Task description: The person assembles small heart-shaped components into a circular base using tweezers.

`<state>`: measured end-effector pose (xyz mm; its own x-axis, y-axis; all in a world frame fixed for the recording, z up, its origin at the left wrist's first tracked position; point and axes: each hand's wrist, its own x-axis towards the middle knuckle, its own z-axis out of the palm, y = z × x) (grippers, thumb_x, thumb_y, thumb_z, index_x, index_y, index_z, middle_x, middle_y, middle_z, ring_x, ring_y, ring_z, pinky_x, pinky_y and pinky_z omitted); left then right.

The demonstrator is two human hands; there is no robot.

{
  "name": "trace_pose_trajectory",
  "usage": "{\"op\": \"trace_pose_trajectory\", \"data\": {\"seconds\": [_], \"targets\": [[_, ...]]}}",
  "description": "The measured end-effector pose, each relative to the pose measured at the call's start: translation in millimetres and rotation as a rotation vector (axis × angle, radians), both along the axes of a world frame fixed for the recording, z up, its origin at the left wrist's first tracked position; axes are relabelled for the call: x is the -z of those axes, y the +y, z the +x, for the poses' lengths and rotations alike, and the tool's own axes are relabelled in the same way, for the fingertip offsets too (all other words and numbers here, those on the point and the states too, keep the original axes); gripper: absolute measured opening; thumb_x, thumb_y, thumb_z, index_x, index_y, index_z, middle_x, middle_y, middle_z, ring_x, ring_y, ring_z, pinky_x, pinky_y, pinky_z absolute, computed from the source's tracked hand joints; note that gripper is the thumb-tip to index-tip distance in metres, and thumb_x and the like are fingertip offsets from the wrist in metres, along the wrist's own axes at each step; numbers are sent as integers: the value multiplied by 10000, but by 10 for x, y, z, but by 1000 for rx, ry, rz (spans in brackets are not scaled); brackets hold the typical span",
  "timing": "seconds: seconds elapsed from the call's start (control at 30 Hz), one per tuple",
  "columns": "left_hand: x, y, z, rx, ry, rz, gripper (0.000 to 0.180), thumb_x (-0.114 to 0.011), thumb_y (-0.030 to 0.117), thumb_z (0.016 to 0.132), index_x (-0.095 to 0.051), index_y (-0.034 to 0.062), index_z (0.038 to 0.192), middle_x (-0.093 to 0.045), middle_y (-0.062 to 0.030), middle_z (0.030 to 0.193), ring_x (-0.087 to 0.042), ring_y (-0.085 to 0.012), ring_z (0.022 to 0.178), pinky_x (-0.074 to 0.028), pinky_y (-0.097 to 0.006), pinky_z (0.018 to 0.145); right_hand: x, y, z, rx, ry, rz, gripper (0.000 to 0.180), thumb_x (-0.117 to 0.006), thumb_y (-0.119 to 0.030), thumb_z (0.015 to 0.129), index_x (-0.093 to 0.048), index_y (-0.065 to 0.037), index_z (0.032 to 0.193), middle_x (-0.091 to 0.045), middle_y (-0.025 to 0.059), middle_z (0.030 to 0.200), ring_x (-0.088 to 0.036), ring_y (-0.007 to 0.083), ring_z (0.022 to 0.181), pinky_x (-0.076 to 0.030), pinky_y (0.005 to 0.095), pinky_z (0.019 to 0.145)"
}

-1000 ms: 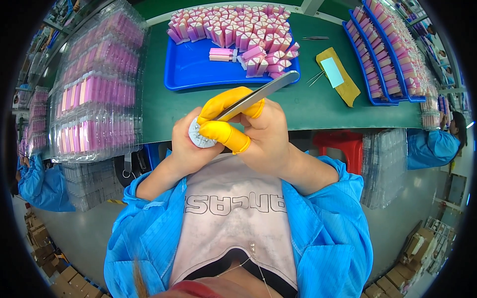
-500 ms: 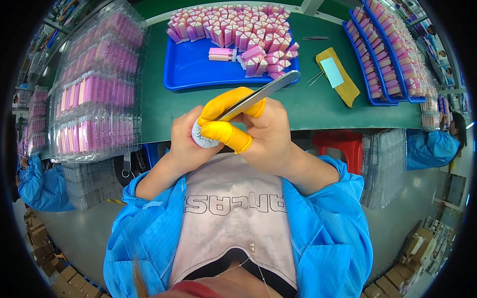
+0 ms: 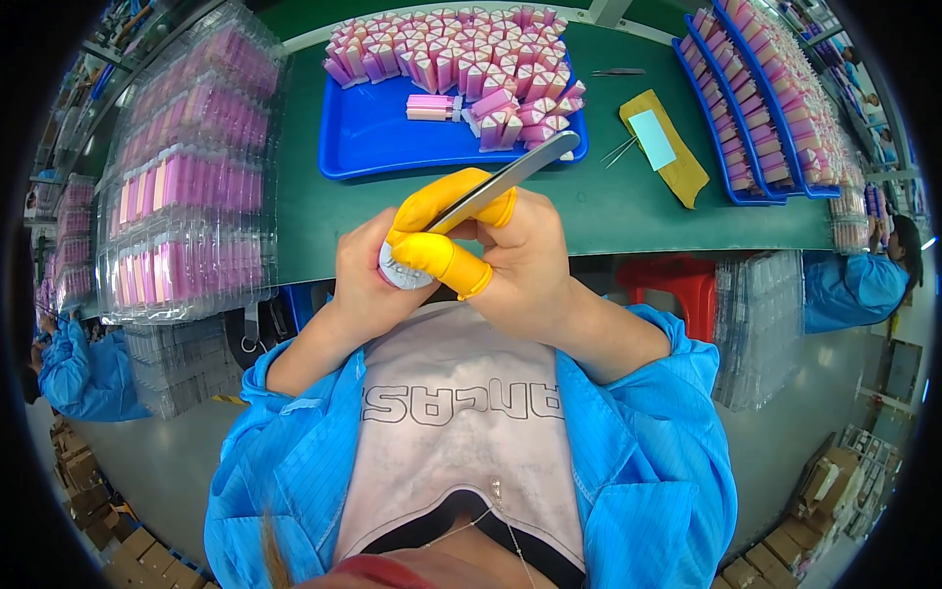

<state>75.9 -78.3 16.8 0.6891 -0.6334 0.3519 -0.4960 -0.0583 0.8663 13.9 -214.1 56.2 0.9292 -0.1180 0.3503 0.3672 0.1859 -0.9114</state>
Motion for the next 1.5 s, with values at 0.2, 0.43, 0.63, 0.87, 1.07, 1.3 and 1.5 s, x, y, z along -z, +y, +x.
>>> {"op": "trace_pose_trajectory", "data": {"seconds": [0.2, 0.43, 0.63, 0.87, 1.07, 1.3, 1.5], "targets": [[10, -11, -3, 8, 18, 4, 320, -709, 56, 570, -553, 47, 849, -594, -116, 765, -593, -281, 687, -469, -319, 593, 3, -43, -7, -3, -4, -104, 192, -621, -35, 763, -547, 40, 924, -563, 92, 870, -572, 151, 790, -478, 254, 719], [11, -39, -3, 53, 92, -27, 299, -704, 55, 579, -554, 36, 838, -591, -121, 754, -592, -282, 682, -464, -313, 590, -15, -7, -12, 28, 71, 93, 151, -623, -40, 761, -564, 31, 881, -566, 83, 840, -573, 143, 755, -477, 246, 682], [33, -30, 16, 81, 66, 79, 275, -691, 52, 588, -550, 35, 823, -588, -119, 750, -589, -268, 676, -458, -305, 591, -128, -111, 4, 58, -37, -634, 136, -629, -48, 754, -573, 33, 848, -579, 80, 830, -579, 142, 731, -478, 249, 672], [-39, 27, 30, 267, 449, -51, 278, -676, 50, 612, -561, 29, 865, -590, -63, 752, -571, -124, 699, -443, -248, 637, -97, -91, 30, -57, 6, -74, 180, -631, -41, 750, -562, 44, 893, -578, 97, 846, -588, 161, 759, -487, 258, 692], [-111, 90, 47, 429, 604, 11, 314, -678, 59, 627, -560, 21, 916, -583, -25, 791, -528, -70, 732, -429, -229, 664, -73, -127, 27, -75, -86, -153, 193, -637, -21, 737, -559, 67, 890, -571, 116, 853, -588, 172, 764, -494, 260, 678], [-55, 98, 63, 470, 532, -19, 333, -679, 64, 629, -559, 31, 938, -582, -19, 799, -528, -68, 735, -429, -227, 670, -72, -107, 13, -87, -38, -102, 190, -646, -35, 733, -568, 61, 877, -572, 113, 843, -588, 171, 754, -491, 257, 673], [-64, 76, 48, 485, 512, -30, 347, -677, 66, 622, -562, 33, 947, -588, -28, 797, -544, -83, 736, -436, -239, 672, -74, -110, -7, -72, -40, -140, 175, -635, -31, 744, -569, 54, 882, -574, 100, 843, -581, 158, 763, -483, 251, 670]]}}
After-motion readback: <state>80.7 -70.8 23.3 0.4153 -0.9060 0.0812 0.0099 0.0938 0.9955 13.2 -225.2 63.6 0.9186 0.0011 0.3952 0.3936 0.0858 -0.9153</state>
